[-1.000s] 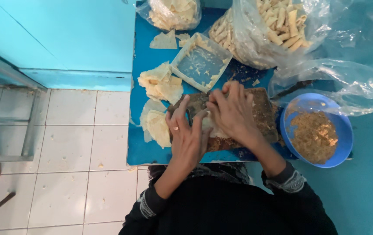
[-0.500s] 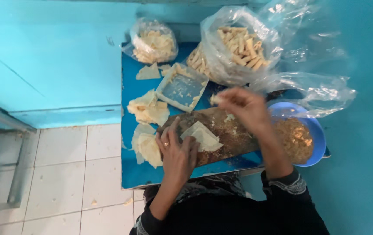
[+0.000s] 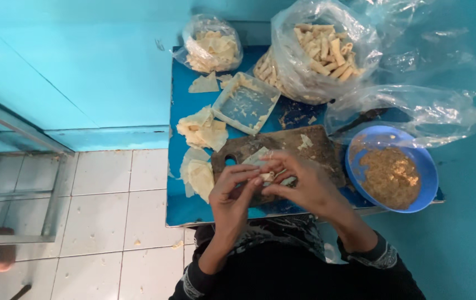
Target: The person folds thin square pastry sheets in half on a wooden board, presses and shapes them into rolled snacks, and places the finished rolls into a large plastic bag alongside others. A blue bowl of brown filling sits beside the board on the work table.
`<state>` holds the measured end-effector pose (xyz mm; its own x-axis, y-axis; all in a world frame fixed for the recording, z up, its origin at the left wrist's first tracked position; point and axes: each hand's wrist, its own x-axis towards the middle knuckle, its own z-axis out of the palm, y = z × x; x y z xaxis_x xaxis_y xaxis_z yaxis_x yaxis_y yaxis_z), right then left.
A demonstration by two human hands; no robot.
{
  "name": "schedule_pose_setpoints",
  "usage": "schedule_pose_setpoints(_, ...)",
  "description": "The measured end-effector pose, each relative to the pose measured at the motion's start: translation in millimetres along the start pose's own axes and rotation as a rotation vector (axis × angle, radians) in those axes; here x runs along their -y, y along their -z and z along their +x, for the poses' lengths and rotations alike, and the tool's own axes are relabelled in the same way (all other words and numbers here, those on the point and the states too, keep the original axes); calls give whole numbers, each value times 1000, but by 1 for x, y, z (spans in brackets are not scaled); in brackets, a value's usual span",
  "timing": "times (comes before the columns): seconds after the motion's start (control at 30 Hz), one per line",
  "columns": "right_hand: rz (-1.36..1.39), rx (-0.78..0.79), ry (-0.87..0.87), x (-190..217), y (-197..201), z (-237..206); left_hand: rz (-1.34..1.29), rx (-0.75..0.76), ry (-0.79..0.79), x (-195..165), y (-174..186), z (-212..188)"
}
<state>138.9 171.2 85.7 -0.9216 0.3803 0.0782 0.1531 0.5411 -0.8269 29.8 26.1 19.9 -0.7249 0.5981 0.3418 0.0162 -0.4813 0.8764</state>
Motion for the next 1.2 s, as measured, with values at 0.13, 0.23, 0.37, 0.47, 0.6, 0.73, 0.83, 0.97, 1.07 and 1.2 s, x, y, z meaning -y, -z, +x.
schedule_pose_setpoints(0.13, 655, 108, -176, -17, 17, 3, 137, -10, -65, 0, 0, -2)
schedule_pose_setpoints(0.23, 726, 73, -184, -36, 18, 9, 258, -9, -150, -1, -6, -3)
schedule_pose_setpoints(0.37, 784, 83, -167, -57, 17, 9, 465, 9, -344, -2, -14, -1)
schedule_pose_setpoints(0.47, 720, 47, -128, -62, 16, 6, 466, 11, -317, -1, -18, 0)
schedule_pose_setpoints(0.6, 452, -81, -4, -58, 4, -2, 379, 7, -223, 5, -20, 2)
schedule_pose_setpoints(0.73, 116, -237, 150, -50, -16, 0, 420, -34, -246, 16, -21, 4)
schedule_pose_setpoints(0.83, 303, -177, 66, -47, -10, 9, 196, -47, -66, 24, -17, 8)
schedule_pose_setpoints(0.97, 618, -61, -93, -48, 17, 14, 47, -38, -12, 29, -9, 10)
schedule_pose_setpoints(1.07, 665, -33, -96, -50, 18, 16, 42, -30, -21, 30, -7, 12)
schedule_pose_setpoints(1.2, 677, -30, -107, -57, 9, 21, 72, -15, -43, 31, -9, 13)
